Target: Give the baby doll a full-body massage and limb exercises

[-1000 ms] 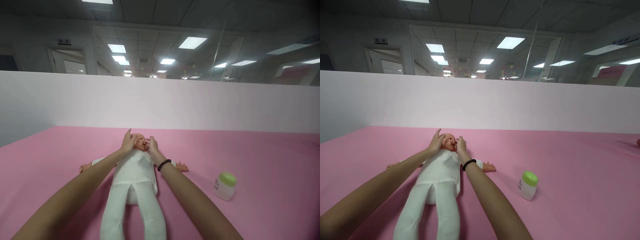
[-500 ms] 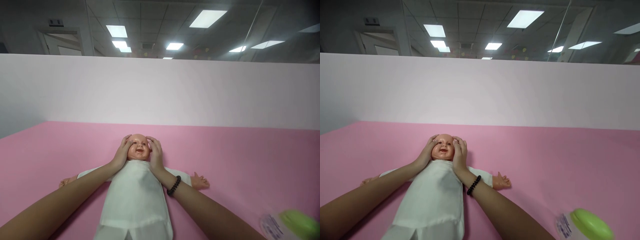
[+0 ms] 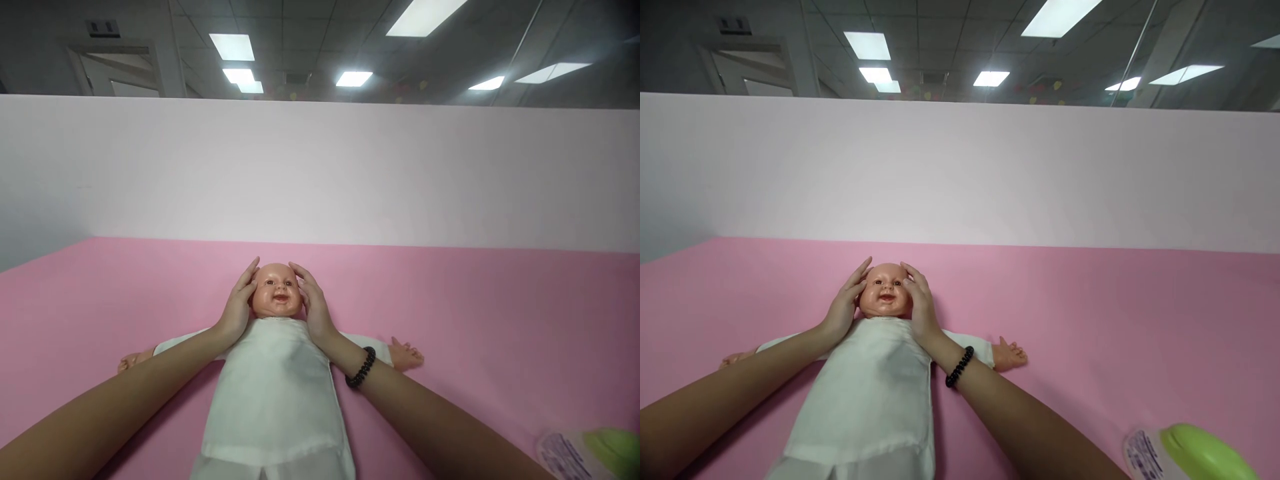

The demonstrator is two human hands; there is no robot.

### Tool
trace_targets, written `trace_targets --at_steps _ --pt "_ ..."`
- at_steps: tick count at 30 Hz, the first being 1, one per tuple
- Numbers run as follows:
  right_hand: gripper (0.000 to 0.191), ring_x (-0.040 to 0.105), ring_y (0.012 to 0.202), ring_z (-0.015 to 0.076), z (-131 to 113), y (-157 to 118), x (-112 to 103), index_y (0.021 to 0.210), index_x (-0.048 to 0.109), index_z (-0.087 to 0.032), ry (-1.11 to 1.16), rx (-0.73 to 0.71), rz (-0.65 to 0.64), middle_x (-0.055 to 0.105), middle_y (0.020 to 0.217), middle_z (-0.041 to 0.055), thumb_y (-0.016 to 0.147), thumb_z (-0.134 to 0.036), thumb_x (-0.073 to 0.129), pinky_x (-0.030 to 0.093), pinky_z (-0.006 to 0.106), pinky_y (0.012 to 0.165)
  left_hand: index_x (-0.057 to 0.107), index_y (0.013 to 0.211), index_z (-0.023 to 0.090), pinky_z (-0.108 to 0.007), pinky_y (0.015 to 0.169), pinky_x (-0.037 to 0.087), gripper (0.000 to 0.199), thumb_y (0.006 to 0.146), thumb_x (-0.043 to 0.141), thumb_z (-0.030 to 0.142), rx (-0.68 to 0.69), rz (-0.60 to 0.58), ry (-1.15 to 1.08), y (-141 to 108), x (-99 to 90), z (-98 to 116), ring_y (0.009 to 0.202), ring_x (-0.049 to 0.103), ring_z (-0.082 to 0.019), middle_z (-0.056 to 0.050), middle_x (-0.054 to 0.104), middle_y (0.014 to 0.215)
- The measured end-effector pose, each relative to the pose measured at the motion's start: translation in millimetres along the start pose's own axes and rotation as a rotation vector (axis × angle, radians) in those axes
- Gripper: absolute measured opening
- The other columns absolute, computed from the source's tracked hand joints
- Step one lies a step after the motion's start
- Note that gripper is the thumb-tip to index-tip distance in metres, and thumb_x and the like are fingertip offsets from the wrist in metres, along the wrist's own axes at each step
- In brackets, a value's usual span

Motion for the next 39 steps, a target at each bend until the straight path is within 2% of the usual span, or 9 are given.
trace_targets --at_steps 4,9,15,21,24,27,30,35,39 --pt "0.058 0.043 0.143 0.0243 0 -1 -3 0.139 0.061 -0.028 -0.062 -0.009 0.014 0.051 0.148 0.0037 0.084 -0.047 0.06 0.034 0.041 0.122 0.059 0.141 0.02 -0.041 0.123 0.032 0.053 0.09 0.052 0.035 0.032 -0.066 0.01 1 6.7 7 0.147 0.041 -0.027 -0.008 0.052 0.154" --pt "0.051 0.047 0.138 0.023 -2 0 -3 0.132 0.066 -0.026 -0.098 -0.014 0.018 0.054 0.143 0.0048 0.085 -0.046 0.059 0.036 0.039 0.121 0.057 0.135 0.021 -0.042 0.115 0.042 0.051 0.091 0.059 0.046 -0.017 -0.084 -0.022 -1 10.9 6 0.137 0.051 -0.028 -0.009 0.059 0.143" --pt "0.044 0.045 0.14 0.0238 -2 2 5 0.123 0.066 -0.026 -0.026 0.011 -0.039 0.056 0.143 0.0027 0.086 -0.047 0.059 0.033 0.04 0.121 0.051 0.133 0.028 -0.04 0.11 0.046 0.057 0.084 0.072 0.05 -0.061 -0.12 -0.007 -3 13.0 1 0.133 0.052 -0.027 -0.006 0.054 0.141" --pt "0.041 0.052 0.132 0.024 -4 1 7 0.118 0.064 -0.025 -0.034 0.033 -0.045 0.062 0.134 0.003 0.085 -0.048 0.057 0.039 0.039 0.115 0.048 0.129 0.028 -0.039 0.108 0.047 0.054 0.086 0.071 0.051 -0.059 -0.129 0.056 -6 15.1 5 0.13 0.054 -0.025 -0.006 0.054 0.137" --pt "0.039 0.054 0.13 0.0241 -5 1 5 0.115 0.064 -0.025 -0.044 0.03 -0.026 0.062 0.132 0.0032 0.085 -0.047 0.057 0.041 0.039 0.114 0.047 0.135 0.028 -0.039 0.108 0.047 0.056 0.086 0.067 0.048 -0.053 -0.153 0.072 -6 18.0 8 0.13 0.055 -0.026 -0.006 0.054 0.141" --pt "0.044 0.05 0.135 0.0244 -4 0 3 0.121 0.064 -0.026 -0.055 0.056 -0.012 0.059 0.139 0.0029 0.084 -0.048 0.059 0.039 0.04 0.116 0.045 0.147 0.031 -0.042 0.113 0.043 0.063 0.087 0.061 0.042 -0.065 -0.184 0.107 -6 20.5 9 0.137 0.05 -0.028 -0.006 0.05 0.151" --pt "0.052 0.044 0.142 0.0236 -1 0 1 0.131 0.063 -0.028 -0.08 0.096 0.0 0.053 0.148 0.002 0.084 -0.05 0.059 0.035 0.04 0.12 0.051 0.147 0.03 -0.042 0.116 0.039 0.059 0.089 0.056 0.038 -0.048 -0.202 0.143 -5 21.3 10 0.141 0.046 -0.029 -0.005 0.048 0.155" --pt "0.056 0.044 0.142 0.0229 4 0 5 0.135 0.061 -0.027 -0.061 0.129 -0.038 0.053 0.149 0.0017 0.082 -0.046 0.062 0.034 0.039 0.122 0.057 0.137 0.027 -0.039 0.11 0.046 0.049 0.088 0.057 0.035 -0.023 -0.21 0.094 -3 21.3 11 0.133 0.053 -0.027 -0.004 0.057 0.143" --pt "0.057 0.046 0.14 0.0235 5 1 11 0.132 0.06 -0.026 -0.027 0.139 -0.077 0.056 0.146 0.0016 0.079 -0.045 0.065 0.039 0.037 0.118 0.057 0.133 0.028 -0.037 0.105 0.05 0.048 0.089 0.065 0.044 -0.037 -0.21 0.068 -4 21.0 12 0.129 0.057 -0.027 -0.004 0.058 0.141"
Point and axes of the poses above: each hand's wrist, its own y-axis towards the middle knuckle, its own x-axis out of the palm, z = x × y, the point moved 9 cm from there along y, towards the middle knuckle
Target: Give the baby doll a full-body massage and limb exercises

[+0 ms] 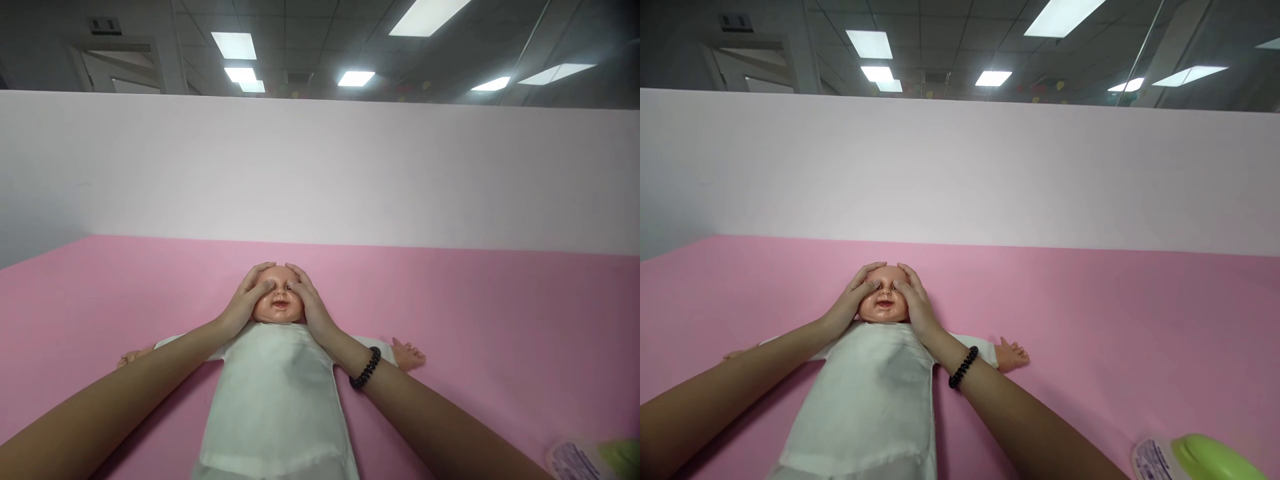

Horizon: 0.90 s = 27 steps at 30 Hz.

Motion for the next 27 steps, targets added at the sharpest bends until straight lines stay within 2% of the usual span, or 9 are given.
trace_targets --at_steps 5,16,27 --pt "0.052 0.049 0.136 0.0235 -0.6 0.4 0.9 0.128 0.061 -0.028 0.009 0.006 -0.006 0.059 0.14 0.0005 0.079 -0.044 0.065 0.042 0.037 0.114 0.057 0.133 0.029 -0.038 0.102 0.052 0.054 0.086 0.071 0.053 -0.023 -0.004 -0.044 -2.6 2.1 0.7 0.123 0.061 -0.027 -0.005 0.06 0.14" --pt "0.05 0.051 0.134 0.0235 0.4 -2.2 -0.8 0.131 0.061 -0.03 -0.004 -0.012 -0.019 0.058 0.141 -0.0001 0.082 -0.042 0.067 0.041 0.037 0.116 0.057 0.131 0.029 -0.04 0.098 0.055 0.055 0.083 0.075 0.049 -0.059 -0.003 -0.085 -1.2 2.2 -1.1 0.116 0.065 -0.026 -0.006 0.062 0.135" --pt "0.051 0.054 0.13 0.0248 -0.2 -2.8 0.0 0.129 0.062 -0.029 0.013 0.032 0.01 0.059 0.139 0.0006 0.08 -0.041 0.068 0.046 0.038 0.11 0.055 0.132 0.03 -0.038 0.097 0.055 0.053 0.086 0.072 0.048 -0.071 -0.005 -0.098 -2.5 4.0 -1.4 0.116 0.065 -0.025 -0.005 0.063 0.133"
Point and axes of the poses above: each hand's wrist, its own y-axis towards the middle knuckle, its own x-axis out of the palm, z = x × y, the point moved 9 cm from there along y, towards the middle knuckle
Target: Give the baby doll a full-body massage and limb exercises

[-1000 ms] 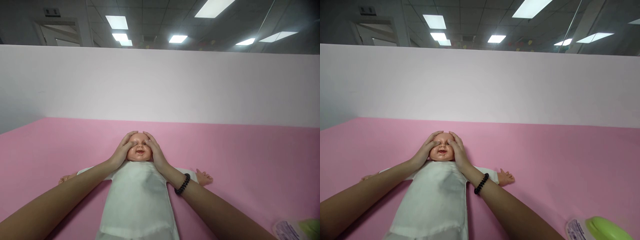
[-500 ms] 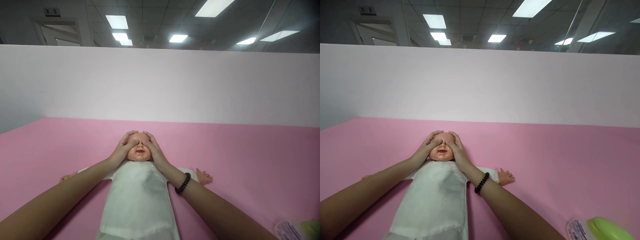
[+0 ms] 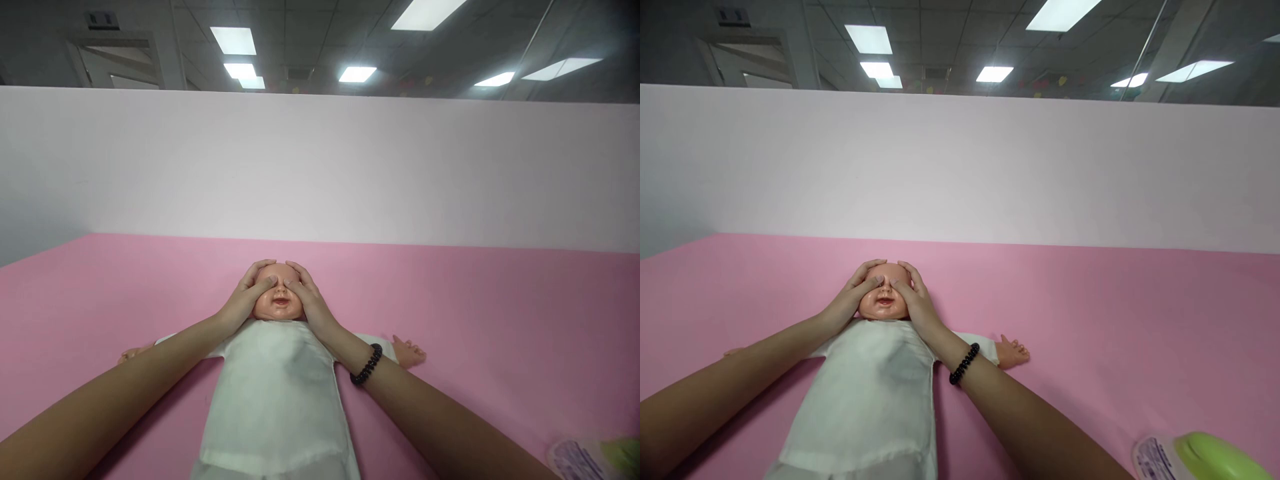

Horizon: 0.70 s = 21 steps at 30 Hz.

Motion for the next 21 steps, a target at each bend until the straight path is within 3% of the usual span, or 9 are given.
trace_targets --at_steps 21 --pt "0.046 0.051 0.134 0.024 0.5 4.1 1.0 0.124 0.064 -0.028 0.047 -0.036 -0.006 0.061 0.137 0.0006 0.08 -0.039 0.061 0.04 0.038 0.116 0.055 0.133 0.028 -0.037 0.103 0.05 0.047 0.09 0.058 0.046 0.041 0.033 0.065 4.4 -2.0 -1.0 0.124 0.059 -0.026 -0.004 0.061 0.135"
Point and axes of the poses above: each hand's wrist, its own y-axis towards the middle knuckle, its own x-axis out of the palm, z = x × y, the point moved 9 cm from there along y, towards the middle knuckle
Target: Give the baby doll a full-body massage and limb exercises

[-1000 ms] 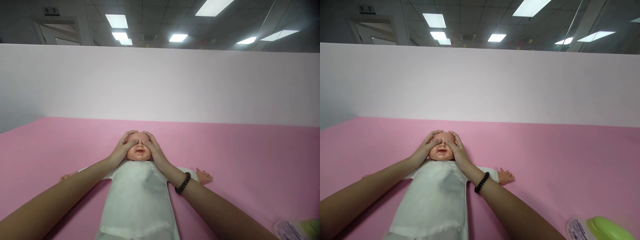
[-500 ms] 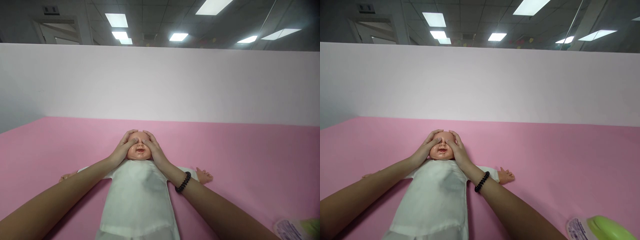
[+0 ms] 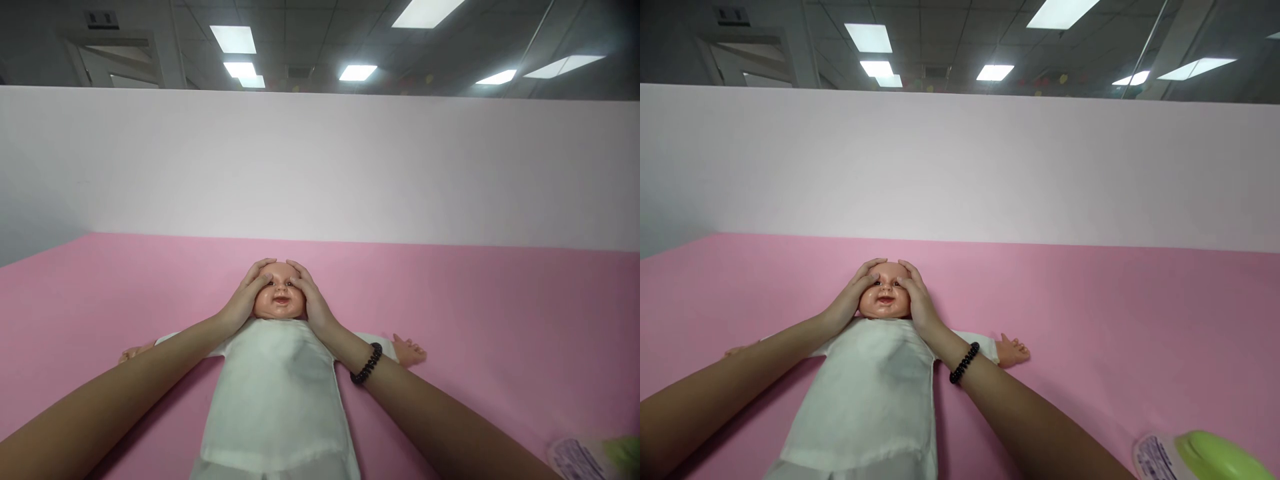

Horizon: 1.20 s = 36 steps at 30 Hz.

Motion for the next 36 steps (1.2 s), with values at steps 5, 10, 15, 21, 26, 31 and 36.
trace_targets --at_steps 5,10,15,21,26,31,36 --pt "0.046 0.049 0.136 0.0242 -0.3 1.5 -1.1 0.123 0.065 -0.028 0.012 -0.021 0.003 0.06 0.138 0.0006 0.078 -0.038 0.061 0.038 0.039 0.118 0.055 0.132 0.027 -0.037 0.104 0.05 0.046 0.091 0.056 0.048 -0.004 0.012 -0.014 0.7 -0.3 0.7 0.124 0.058 -0.026 -0.004 0.061 0.134" --pt "0.046 0.048 0.137 0.024 -1.8 0.5 -1.0 0.121 0.064 -0.027 0.021 -0.021 0.006 0.06 0.138 0.0003 0.077 -0.039 0.062 0.036 0.038 0.12 0.056 0.13 0.026 -0.037 0.103 0.049 0.044 0.091 0.055 0.045 -0.003 0.006 -0.029 -0.4 1.8 3.5 0.122 0.059 -0.025 -0.004 0.062 0.131" --pt "0.047 0.049 0.136 0.0241 0.0 -0.1 -0.5 0.122 0.064 -0.027 0.033 -0.006 0.01 0.06 0.138 0.0006 0.077 -0.04 0.062 0.037 0.038 0.118 0.056 0.13 0.025 -0.037 0.104 0.049 0.044 0.09 0.055 0.044 0.0 0.012 -0.033 -0.4 1.5 3.8 0.123 0.059 -0.026 -0.005 0.062 0.131" --pt "0.048 0.05 0.135 0.0244 1.2 0.6 0.6 0.123 0.063 -0.027 0.044 0.007 0.005 0.06 0.137 0.0011 0.077 -0.042 0.063 0.038 0.038 0.118 0.055 0.131 0.025 -0.038 0.105 0.049 0.046 0.09 0.057 0.045 -0.002 0.012 -0.031 -0.3 0.2 2.1 0.125 0.058 -0.027 -0.005 0.06 0.135" --pt "0.049 0.049 0.136 0.0244 0.0 -0.3 0.5 0.124 0.062 -0.027 0.039 0.007 0.008 0.059 0.139 0.0008 0.077 -0.041 0.063 0.037 0.037 0.117 0.055 0.132 0.024 -0.037 0.104 0.049 0.047 0.09 0.057 0.046 -0.005 0.016 -0.027 -0.9 1.6 4.0 0.125 0.058 -0.026 -0.006 0.061 0.134" --pt "0.05 0.05 0.135 0.0239 0.3 -2.3 1.8 0.126 0.061 -0.027 0.04 0.031 -0.003 0.059 0.139 0.0008 0.078 -0.039 0.062 0.039 0.036 0.116 0.054 0.133 0.026 -0.036 0.102 0.051 0.046 0.092 0.058 0.046 -0.014 -0.002 -0.041 -1.5 2.2 2.8 0.122 0.06 -0.025 -0.005 0.062 0.132" --pt "0.058 0.049 0.136 0.023 -0.3 -4.6 1.5 0.132 0.058 -0.027 -0.003 0.056 0.001 0.056 0.142 0.001 0.076 -0.04 0.063 0.043 0.035 0.113 0.052 0.136 0.03 -0.036 0.099 0.054 0.054 0.088 0.068 0.049 -0.032 -0.042 -0.035 -4.0 2.2 0.0 0.12 0.062 -0.026 -0.004 0.061 0.134"
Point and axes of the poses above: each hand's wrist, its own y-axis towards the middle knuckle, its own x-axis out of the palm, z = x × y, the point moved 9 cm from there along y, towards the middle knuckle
